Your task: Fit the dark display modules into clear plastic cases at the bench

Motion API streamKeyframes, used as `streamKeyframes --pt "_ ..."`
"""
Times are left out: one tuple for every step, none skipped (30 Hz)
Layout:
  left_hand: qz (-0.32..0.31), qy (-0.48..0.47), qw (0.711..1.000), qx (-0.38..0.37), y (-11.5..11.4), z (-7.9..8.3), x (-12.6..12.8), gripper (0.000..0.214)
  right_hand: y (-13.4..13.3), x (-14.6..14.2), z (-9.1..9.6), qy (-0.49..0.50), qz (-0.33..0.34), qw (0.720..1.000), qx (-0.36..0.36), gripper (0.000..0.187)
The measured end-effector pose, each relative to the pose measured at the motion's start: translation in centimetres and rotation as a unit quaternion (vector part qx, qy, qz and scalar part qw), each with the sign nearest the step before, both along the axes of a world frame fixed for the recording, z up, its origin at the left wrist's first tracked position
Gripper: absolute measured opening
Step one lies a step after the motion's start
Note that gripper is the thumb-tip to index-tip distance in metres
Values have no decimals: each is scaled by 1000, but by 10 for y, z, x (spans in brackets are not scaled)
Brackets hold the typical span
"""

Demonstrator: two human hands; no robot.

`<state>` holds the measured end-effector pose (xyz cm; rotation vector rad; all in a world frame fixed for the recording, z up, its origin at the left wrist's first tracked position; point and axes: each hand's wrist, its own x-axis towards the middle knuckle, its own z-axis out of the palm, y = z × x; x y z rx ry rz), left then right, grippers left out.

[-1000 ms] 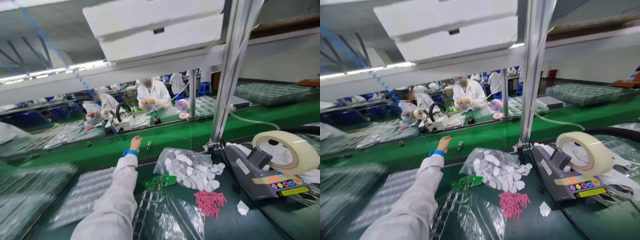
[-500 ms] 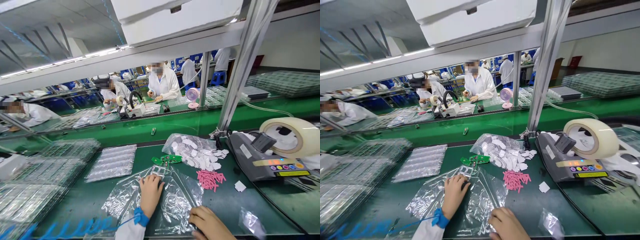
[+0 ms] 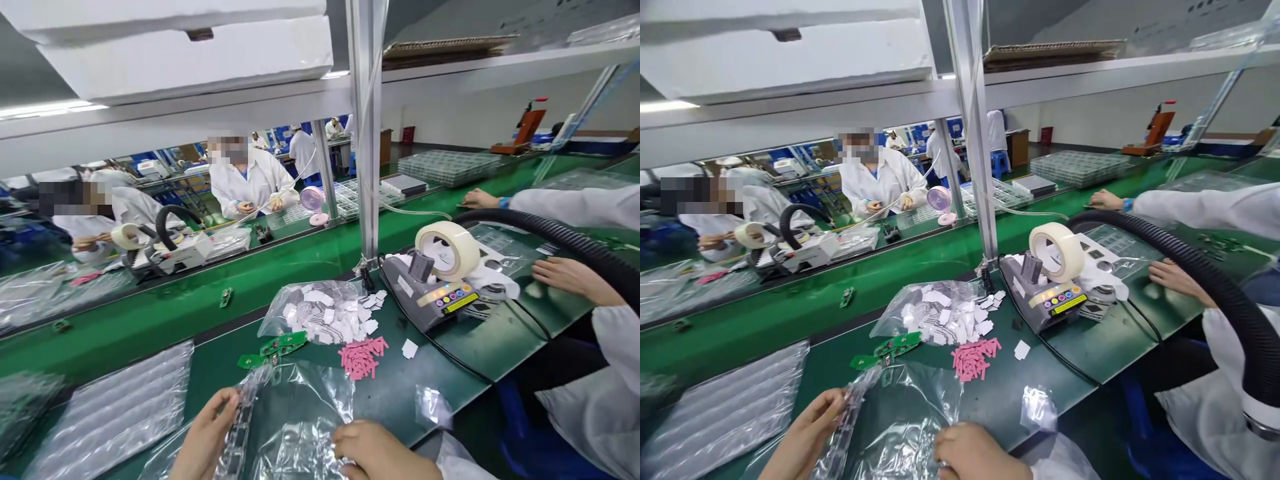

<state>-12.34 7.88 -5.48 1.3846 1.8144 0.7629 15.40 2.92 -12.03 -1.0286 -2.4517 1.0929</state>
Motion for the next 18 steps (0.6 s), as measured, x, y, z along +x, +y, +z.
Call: streamKeyframes --pt "-2 -30 999 -28 0 3 0 41 1 -1 -2 -1 9 1000 0 19" --pt "-4 -52 997 -57 1 4 0 41 2 -2 -4 -2 19 1000 1 18" --pt "-9 -60 995 -81 2 4 2 40 2 -2 -5 -3 28 1000 4 18" --pt "-18 -48 994 -95 3 3 4 40 2 -3 -5 -4 35 999 8 19" --pt "-30 -26 994 -100 4 2 6 38 1 -2 -4 -5 39 999 14 19" --pt "-40 -2 995 -96 5 2 8 37 0 0 -2 -5 39 999 20 18" --pt "-46 17 995 -88 6 2 11 36 -2 4 3 -5 34 999 27 18" --pt "-44 27 995 -81 6 3 13 36 -3 10 9 -6 20 999 36 17" --pt "-36 26 996 -76 6 6 15 36 -4 19 17 -11 -8 999 45 16" --pt "-24 16 997 -70 4 9 18 37 -3 30 25 -22 -48 997 56 17" --pt "-14 -1 998 -62 2 14 20 37 0 42 33 -38 -97 992 65 18" --pt "-8 -18 999 -50 0 19 24 37 6 55 40 -65 -157 983 73 20" --pt "-5 -36 999 -35 -2 24 28 37 16 68 45 -92 -206 971 76 20" --pt "-3 -58 998 -24 -5 29 33 36 27 80 48 -120 -248 958 76 21" --pt "-3 -88 996 -18 -7 34 39 36 41 90 49 -149 -287 943 76 22" --pt "-6 -130 991 -22 -8 38 47 34 55 97 48 -179 -319 928 73 22" --pt "-11 -183 983 -32 -9 40 55 33 68 102 45 -210 -346 912 68 21" --pt "-20 -243 969 -46 -10 42 65 31 80 104 42 -238 -367 897 60 22"
